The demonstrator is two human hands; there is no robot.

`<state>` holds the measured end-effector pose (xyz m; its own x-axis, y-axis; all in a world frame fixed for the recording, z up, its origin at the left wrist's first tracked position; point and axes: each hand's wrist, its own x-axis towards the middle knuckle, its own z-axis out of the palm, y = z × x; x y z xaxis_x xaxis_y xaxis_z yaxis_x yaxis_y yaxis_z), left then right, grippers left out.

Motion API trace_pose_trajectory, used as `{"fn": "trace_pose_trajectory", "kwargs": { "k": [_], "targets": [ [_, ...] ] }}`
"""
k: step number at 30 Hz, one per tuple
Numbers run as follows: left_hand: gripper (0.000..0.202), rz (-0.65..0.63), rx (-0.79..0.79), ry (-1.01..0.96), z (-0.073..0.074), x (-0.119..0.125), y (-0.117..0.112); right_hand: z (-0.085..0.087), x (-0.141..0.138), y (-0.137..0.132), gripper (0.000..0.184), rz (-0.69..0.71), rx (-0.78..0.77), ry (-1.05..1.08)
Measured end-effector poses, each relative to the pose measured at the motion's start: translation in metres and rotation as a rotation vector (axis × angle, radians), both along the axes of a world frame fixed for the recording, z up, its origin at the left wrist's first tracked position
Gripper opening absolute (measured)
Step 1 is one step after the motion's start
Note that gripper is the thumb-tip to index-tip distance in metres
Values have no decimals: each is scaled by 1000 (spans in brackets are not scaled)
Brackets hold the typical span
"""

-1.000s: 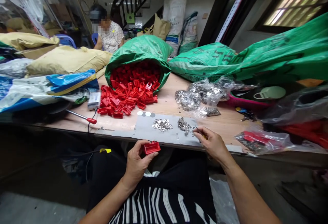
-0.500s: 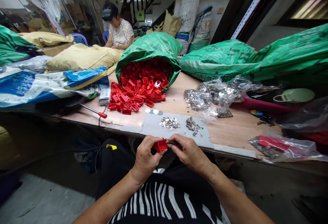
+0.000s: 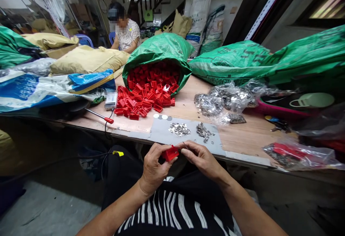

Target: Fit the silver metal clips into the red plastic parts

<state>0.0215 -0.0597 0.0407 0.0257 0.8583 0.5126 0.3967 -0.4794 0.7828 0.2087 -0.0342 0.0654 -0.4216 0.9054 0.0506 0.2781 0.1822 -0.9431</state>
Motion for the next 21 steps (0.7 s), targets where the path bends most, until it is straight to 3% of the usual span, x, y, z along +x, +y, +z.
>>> {"fn": "trace_pose_trajectory", "kwargs": {
  "k": [4,15,21],
  "targets": [
    [24,-5,-13,-5,1,1,-1,-7,3,1,26,-87,-116,105],
    [26,-109,8,54,-2,2,-6,-13,-8,3,37,29,-289,227],
    [25,-110,13,89,-8,2,-7,-19,-10,-2,40,14,-416,286]
  ]
}}
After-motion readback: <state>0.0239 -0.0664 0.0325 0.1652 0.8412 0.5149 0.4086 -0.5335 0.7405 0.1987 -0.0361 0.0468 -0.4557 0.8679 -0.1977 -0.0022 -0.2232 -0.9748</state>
